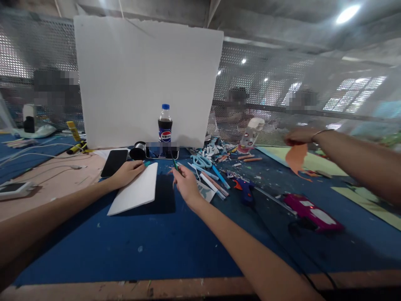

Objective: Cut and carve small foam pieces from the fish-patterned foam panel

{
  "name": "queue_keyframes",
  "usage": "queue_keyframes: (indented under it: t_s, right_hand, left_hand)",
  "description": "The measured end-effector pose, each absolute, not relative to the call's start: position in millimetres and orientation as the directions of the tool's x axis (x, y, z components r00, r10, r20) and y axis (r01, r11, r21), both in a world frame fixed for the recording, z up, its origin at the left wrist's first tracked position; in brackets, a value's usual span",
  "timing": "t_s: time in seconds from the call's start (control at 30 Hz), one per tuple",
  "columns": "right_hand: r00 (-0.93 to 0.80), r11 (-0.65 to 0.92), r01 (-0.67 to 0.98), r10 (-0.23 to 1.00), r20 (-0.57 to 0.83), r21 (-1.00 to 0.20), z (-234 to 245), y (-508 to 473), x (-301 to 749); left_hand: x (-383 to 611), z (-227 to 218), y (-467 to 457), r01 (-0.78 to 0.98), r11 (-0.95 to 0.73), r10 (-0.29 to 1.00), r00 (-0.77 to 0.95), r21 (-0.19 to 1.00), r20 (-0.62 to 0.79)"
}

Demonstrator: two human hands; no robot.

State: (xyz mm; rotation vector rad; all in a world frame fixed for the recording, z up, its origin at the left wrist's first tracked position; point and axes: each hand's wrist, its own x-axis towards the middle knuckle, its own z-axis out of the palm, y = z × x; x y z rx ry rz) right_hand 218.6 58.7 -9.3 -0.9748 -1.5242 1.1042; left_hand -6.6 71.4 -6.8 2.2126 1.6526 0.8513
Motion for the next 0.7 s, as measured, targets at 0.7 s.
queue_keyframes:
  t_s: [0.7]
  right_hand:
    - [-0.238,0.179,0.001,0.956,0.174,-0.984,-13.8,59.9,216.8]
  left_hand:
    - [-10.9,-15.4,77.1,0.578,-0.297,0.946,0.067,0.760,0.318]
